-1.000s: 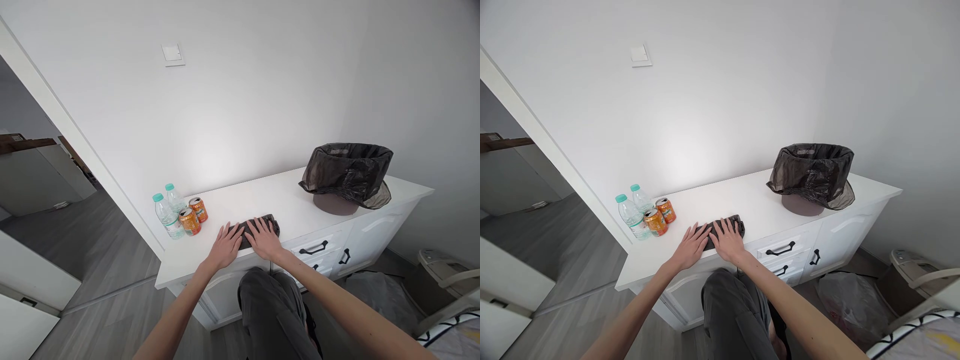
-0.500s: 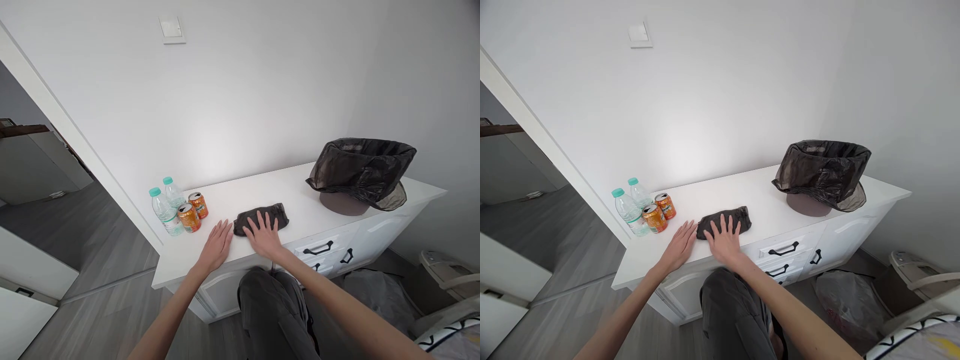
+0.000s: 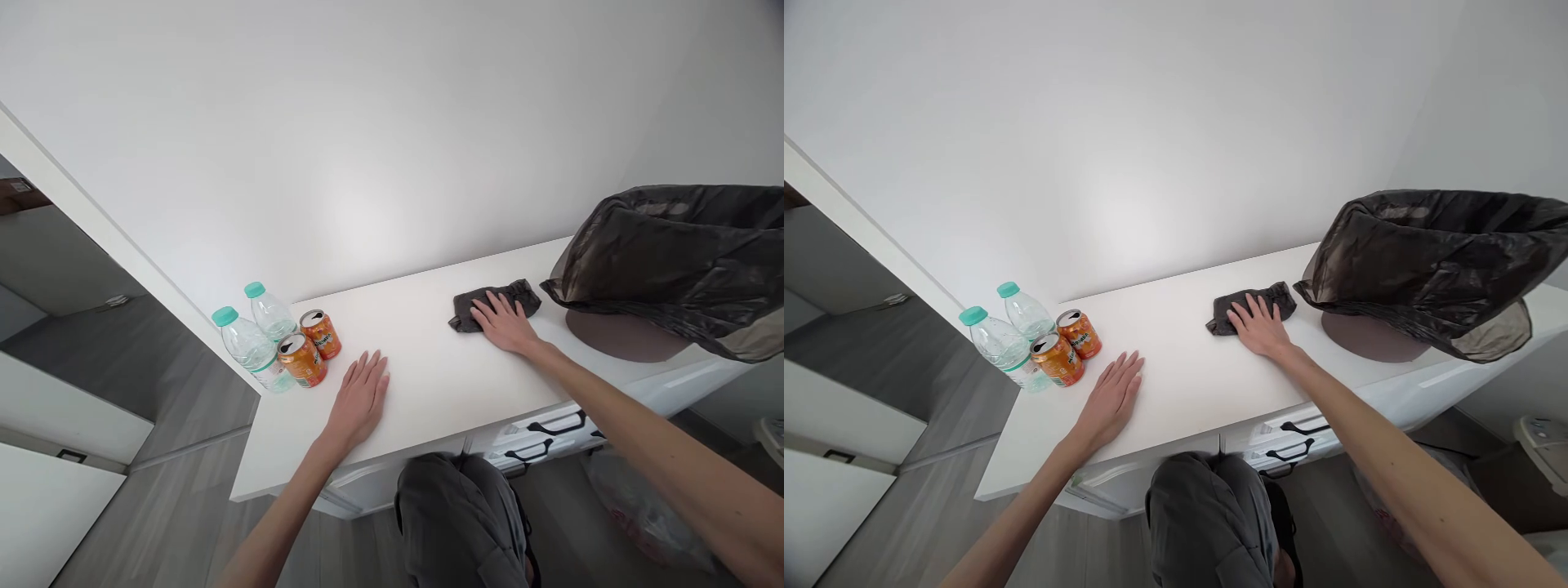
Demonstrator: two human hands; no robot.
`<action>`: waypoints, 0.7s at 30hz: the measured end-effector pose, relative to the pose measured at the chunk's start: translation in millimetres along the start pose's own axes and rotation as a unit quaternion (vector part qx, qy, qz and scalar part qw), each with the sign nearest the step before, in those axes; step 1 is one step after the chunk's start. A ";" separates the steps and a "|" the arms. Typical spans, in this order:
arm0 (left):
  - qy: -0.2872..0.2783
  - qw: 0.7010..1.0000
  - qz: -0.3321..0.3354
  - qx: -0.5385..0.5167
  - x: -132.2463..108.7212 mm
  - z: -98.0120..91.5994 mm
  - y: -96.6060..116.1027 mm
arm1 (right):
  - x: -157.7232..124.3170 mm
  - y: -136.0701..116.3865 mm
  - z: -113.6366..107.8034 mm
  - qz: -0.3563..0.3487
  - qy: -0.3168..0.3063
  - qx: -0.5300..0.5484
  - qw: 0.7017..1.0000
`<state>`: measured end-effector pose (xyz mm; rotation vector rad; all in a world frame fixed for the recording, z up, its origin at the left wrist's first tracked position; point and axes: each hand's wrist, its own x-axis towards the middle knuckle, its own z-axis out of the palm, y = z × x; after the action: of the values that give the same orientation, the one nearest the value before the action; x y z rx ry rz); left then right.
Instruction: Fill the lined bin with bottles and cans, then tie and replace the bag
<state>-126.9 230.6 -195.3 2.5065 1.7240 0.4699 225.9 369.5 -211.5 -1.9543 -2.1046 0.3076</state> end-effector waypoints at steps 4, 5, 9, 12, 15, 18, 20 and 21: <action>0.024 1.000 0.008 0.016 11.8 5.7 -3.7 | 33.5 26.3 3.2 0.008 0.018 -0.016 1.000; 0.027 0.999 0.009 0.018 13.6 6.5 -4.4 | 40.9 32.0 4.6 0.010 0.022 -0.020 1.000; 0.011 1.000 0.002 0.022 17.8 6.4 -5.4 | 59.6 48.4 11.5 0.016 0.040 -0.037 0.998; -0.002 1.000 0.001 0.029 18.8 5.2 -4.9 | 58.2 51.5 15.5 0.004 0.055 -0.054 0.997; -0.004 0.999 -0.001 0.040 19.2 4.1 -4.4 | 46.2 47.9 16.7 0.012 0.042 -0.058 0.997; -0.010 0.999 -0.005 0.045 19.8 3.0 -3.7 | 28.4 41.9 17.9 0.023 0.032 -0.061 0.997; -0.016 0.999 -0.008 0.046 20.5 2.6 -3.1 | 16.0 38.9 20.2 0.023 0.045 -0.058 0.997; -0.018 0.999 -0.008 0.046 20.8 2.5 -2.9 | 10.8 38.0 21.7 0.022 0.058 -0.054 0.997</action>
<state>-122.0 251.2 -193.9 2.5434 1.7913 0.3489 253.9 383.5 -243.8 -2.0290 -2.0458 0.0889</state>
